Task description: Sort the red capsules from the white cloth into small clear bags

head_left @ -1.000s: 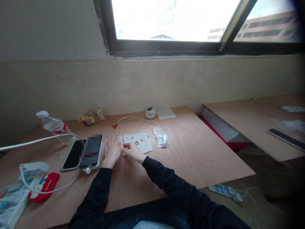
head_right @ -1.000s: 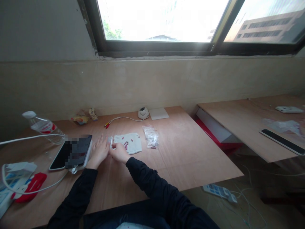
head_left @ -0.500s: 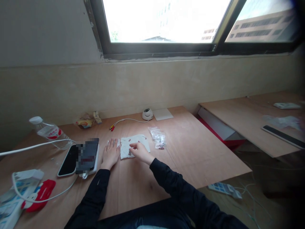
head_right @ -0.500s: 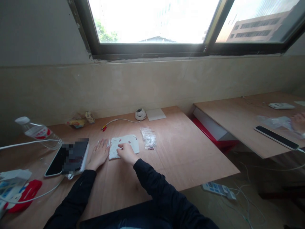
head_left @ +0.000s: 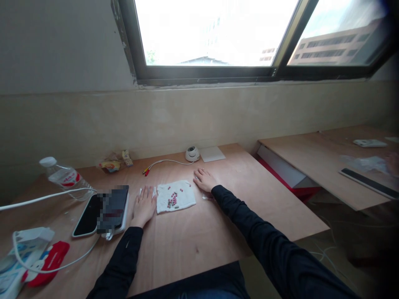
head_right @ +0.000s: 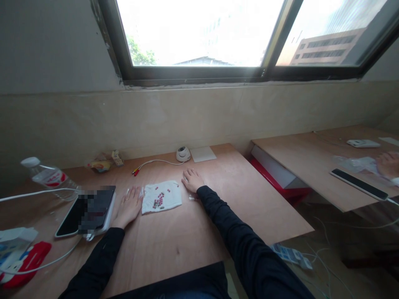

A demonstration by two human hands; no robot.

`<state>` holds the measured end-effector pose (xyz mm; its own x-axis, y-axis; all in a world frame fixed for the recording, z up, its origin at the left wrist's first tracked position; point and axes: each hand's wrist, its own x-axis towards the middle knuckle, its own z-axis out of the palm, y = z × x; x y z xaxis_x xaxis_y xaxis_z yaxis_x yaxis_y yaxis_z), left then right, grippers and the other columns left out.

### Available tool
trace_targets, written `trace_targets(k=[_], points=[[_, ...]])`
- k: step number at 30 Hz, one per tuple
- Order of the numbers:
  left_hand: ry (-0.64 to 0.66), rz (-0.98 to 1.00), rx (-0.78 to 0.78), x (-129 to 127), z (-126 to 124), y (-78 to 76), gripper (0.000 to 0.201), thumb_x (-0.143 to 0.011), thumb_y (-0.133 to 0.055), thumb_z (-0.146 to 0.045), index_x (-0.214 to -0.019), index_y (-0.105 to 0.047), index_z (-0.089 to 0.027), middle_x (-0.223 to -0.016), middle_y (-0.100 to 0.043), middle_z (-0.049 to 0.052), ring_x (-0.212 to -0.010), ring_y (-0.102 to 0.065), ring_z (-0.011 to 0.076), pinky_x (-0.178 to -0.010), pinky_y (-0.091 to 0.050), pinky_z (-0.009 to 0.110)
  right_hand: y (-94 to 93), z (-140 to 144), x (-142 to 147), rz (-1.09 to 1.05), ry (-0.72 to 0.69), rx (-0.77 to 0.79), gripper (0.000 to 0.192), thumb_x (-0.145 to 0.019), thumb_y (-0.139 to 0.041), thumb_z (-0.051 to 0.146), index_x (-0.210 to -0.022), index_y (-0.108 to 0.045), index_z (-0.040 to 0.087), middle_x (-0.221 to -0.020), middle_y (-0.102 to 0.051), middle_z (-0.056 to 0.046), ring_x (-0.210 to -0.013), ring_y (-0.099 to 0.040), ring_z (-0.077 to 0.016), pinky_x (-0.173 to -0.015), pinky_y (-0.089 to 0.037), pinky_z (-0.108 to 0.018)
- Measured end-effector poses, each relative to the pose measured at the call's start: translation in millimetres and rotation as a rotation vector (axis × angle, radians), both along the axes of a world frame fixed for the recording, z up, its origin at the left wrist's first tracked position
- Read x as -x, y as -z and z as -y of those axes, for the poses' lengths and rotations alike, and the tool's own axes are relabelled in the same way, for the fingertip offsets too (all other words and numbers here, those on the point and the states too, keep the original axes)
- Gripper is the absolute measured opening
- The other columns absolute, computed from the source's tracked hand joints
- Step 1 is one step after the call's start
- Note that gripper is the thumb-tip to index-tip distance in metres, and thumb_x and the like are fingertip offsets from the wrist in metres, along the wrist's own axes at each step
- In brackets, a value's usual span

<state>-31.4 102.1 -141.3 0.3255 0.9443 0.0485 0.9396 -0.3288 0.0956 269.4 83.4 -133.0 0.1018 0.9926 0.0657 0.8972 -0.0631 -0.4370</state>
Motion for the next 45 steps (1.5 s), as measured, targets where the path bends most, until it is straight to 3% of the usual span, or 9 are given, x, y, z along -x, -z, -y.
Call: trace_targets(k=[6, 14, 20, 26, 32, 34, 37, 40, 45], points=[[-0.003, -0.039, -0.006, 0.0, -1.5, 3.5, 0.053, -0.093, -0.021, -0.034, -0.14, -0.031, -0.012, -0.148, -0.027, 0.015, -0.136, -0.023, 0.0296, -0.107, -0.022, 0.047, 21.0, 22.7, 9.9, 0.076, 0.01, 0.0, 0.049, -0.093, -0.032, 0.039, -0.139, -0.034, 0.02, -0.148, -0.028, -0.01, -0.137, -0.017, -0.0233, -0.109, -0.012, -0.039], [0.005, 0.027, 0.015, 0.8, -4.3, 1.8, 0.051, -0.092, -0.025, -0.031, -0.137, -0.035, -0.01, -0.146, -0.03, 0.017, -0.135, -0.025, 0.0296, -0.106, -0.021, 0.051, 26.4, 50.9, 19.6, 0.048, 0.017, -0.084, 0.049, -0.095, -0.026, 0.035, -0.138, -0.035, 0.014, -0.145, -0.034, -0.013, -0.135, -0.025, -0.0226, -0.108, -0.018, -0.037], [-0.007, 0.073, -0.011, 1.0, -2.7, -11.7, 0.049, -0.092, -0.026, -0.028, -0.134, -0.039, -0.007, -0.144, -0.033, 0.019, -0.135, -0.027, 0.0268, -0.107, -0.022, 0.048, 10.5, 65.1, -0.7, -0.036, 0.111, -0.144, 0.043, -0.083, -0.05, 0.033, -0.124, -0.052, 0.018, -0.128, -0.05, -0.013, -0.117, -0.045, -0.0245, -0.097, -0.032, -0.035], [0.025, 0.371, -0.099, -27.1, 31.5, -32.1, 0.04, -0.089, -0.038, -0.028, -0.12, -0.054, -0.01, -0.136, -0.045, 0.02, -0.127, -0.04, 0.0294, -0.102, -0.033, 0.048, -1.9, 77.2, -15.5, -0.131, 0.127, 0.034, 0.025, -0.061, -0.069, 0.021, -0.086, -0.067, 0.019, -0.086, -0.062, -0.005, -0.087, -0.055, -0.0206, -0.076, -0.038, -0.029], [0.174, 0.713, -0.021, -63.7, 76.4, -42.0, 0.028, -0.084, -0.05, -0.026, -0.106, -0.063, -0.017, -0.131, -0.051, 0.014, -0.122, -0.048, 0.0259, -0.102, -0.037, 0.043, -13.4, 81.4, -8.7, -0.199, 0.162, 0.069, 0.003, -0.062, -0.066, 0.016, -0.065, -0.065, 0.015, -0.075, -0.062, -0.006, -0.077, -0.054, -0.0184, -0.066, -0.037, -0.026], [0.181, 0.809, 0.035, -71.5, 90.8, -48.1, 0.027, -0.083, -0.052, -0.026, -0.105, -0.063, -0.017, -0.13, -0.052, 0.014, -0.12, -0.049, 0.0247, -0.101, -0.038, 0.042, -23.8, 89.2, -7.2, -0.251, 0.125, 0.108, 0.007, -0.064, -0.067, 0.019, -0.061, -0.063, 0.014, -0.067, -0.061, -0.004, -0.068, -0.054, -0.0157, -0.06, -0.037, -0.025], [0.168, 0.941, 0.077, -80.7, 115.1, -61.8, 0.021, -0.082, -0.054, -0.027, -0.097, -0.066, -0.017, -0.118, -0.062, 0.012, -0.114, -0.054, 0.0234, -0.099, -0.04, 0.04, -43.4, 109.0, 0.5, -0.446, 0.013, 0.19, 0.021, -0.069, -0.067, 0.032, -0.06, -0.06, 0.014, -0.055, -0.056, 0.001, -0.052, -0.05, -0.0107, -0.05, -0.036, -0.022], [0.22, 1.019, 0.177, -87.1, 139.0, -76.2, 0.016, -0.082, -0.056, -0.027, -0.088, -0.067, -0.019, -0.102, -0.068, 0.008, -0.1, -0.062, 0.021, -0.091, -0.047, 0.036, -59.8, 132.7, 19.6, -1.024, -0.114, 0.262, 0.03, -0.069, -0.069, 0.042, -0.065, -0.06, 0.014, -0.052, -0.052, 0.003, -0.044, -0.044, -0.0071, -0.042, -0.031, -0.02], [0.235, 1.094, 0.278, -82.8, 160.1, -90.6, 0.018, -0.079, -0.06, -0.026, -0.094, -0.069, -0.019, -0.104, -0.069, 0.006, -0.1, -0.062, 0.0198, -0.094, -0.046, 0.034, -70.0, 158.9, 58.3, -1.549, -0.05, 0.22, 0.028, -0.071, -0.07, 0.04, -0.073, -0.061, 0.014, -0.056, -0.051, 0.004, -0.043, -0.043, -0.0044, -0.04, -0.034, -0.017]])
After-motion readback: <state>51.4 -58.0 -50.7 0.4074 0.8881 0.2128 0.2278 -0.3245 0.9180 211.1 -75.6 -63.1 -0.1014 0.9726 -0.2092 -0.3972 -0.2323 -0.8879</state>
